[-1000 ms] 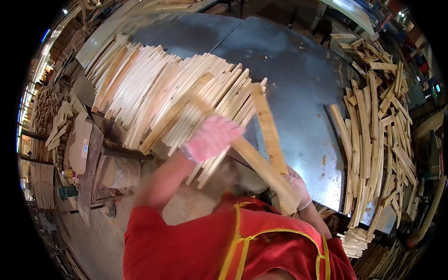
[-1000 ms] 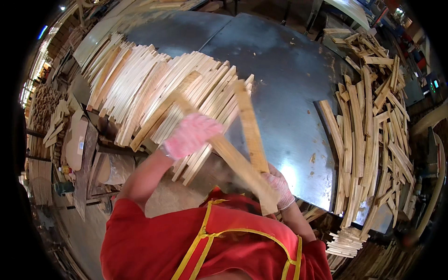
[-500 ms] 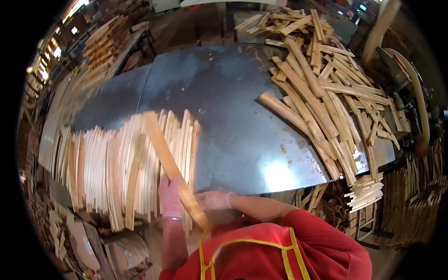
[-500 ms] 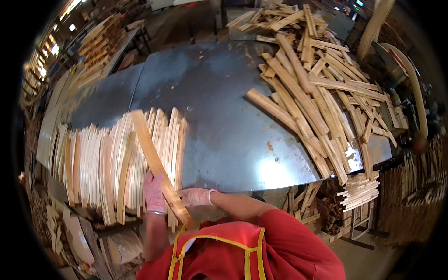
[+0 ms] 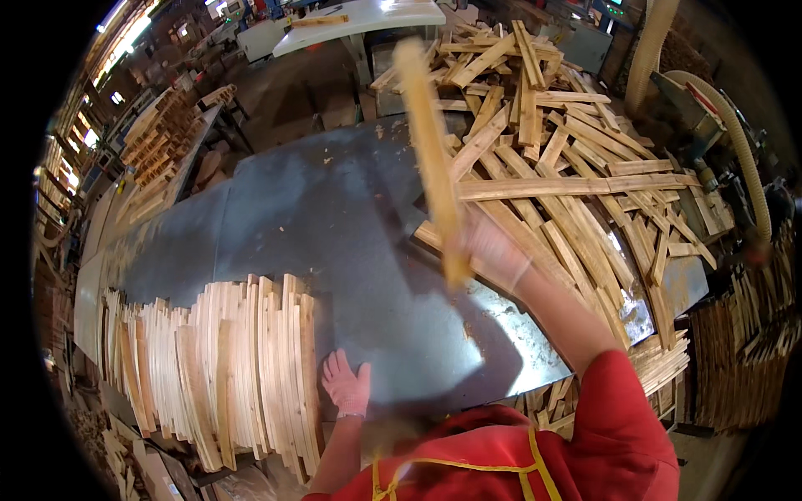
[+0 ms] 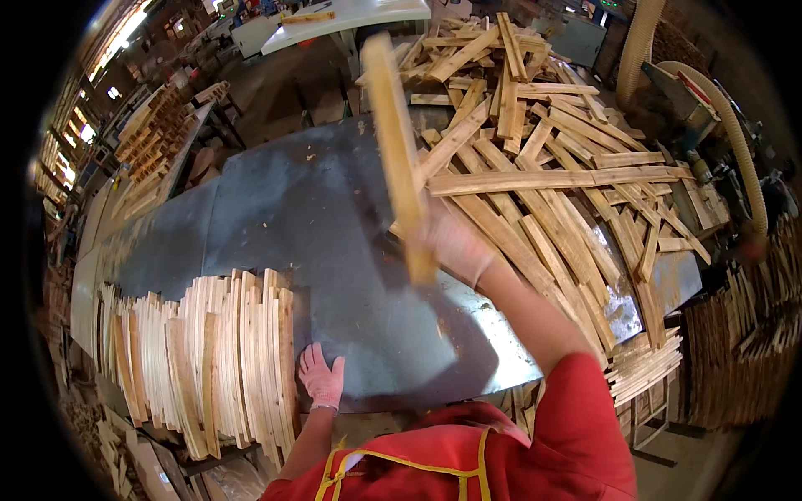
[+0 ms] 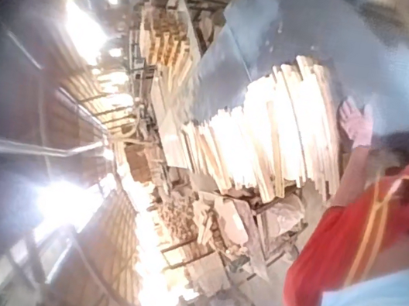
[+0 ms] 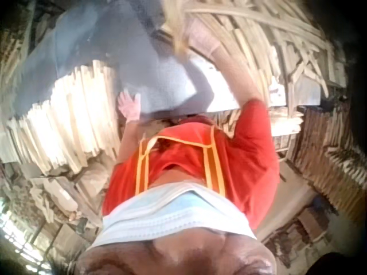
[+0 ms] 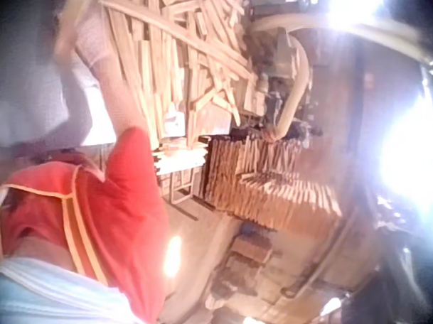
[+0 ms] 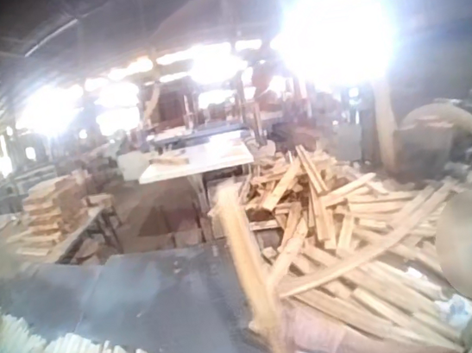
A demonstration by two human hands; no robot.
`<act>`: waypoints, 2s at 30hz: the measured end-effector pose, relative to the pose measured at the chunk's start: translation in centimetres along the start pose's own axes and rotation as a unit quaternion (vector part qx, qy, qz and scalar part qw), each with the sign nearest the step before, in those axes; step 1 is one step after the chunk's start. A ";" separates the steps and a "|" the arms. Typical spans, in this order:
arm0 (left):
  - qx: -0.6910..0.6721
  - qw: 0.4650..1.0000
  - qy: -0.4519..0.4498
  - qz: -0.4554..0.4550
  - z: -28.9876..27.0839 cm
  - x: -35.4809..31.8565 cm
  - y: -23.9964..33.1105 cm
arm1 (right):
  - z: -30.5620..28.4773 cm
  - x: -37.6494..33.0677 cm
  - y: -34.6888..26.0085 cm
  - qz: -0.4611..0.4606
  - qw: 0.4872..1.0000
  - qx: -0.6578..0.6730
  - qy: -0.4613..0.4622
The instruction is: The person repeatedly picks up thin wooden planks from a large pile on a metal table and places them into a neat, vertical stack. The person wears pink gloves and a red shirt with yellow straps. The camera is head-mounted, providing a first-person view of the hands and the work surface.
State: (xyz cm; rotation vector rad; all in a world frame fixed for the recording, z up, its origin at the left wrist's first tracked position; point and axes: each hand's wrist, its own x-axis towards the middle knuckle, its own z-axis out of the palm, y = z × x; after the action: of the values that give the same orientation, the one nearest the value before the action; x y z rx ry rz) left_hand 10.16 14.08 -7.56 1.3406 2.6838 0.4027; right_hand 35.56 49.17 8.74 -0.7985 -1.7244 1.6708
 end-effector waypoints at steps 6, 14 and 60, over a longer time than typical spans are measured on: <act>0.095 0.989 0.060 0.100 2.1 -0.8 -0.7 | -18.1 10.2 -3.5 0.055 0.887 -0.409 0.206; 0.103 0.991 0.051 0.063 1.4 -1.9 -0.7 | -9.5 1.3 3.8 0.151 0.656 -0.737 -0.063; 0.225 0.974 0.026 0.010 -4.1 -5.5 -8.3 | -7.9 -33.8 7.7 0.280 0.705 -0.633 0.157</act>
State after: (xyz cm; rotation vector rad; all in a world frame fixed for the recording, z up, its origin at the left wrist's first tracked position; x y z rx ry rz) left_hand 6.24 4.20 -6.10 1.4742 2.9213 -0.1904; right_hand 63.28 28.40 0.85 -2.2216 -2.3580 0.2257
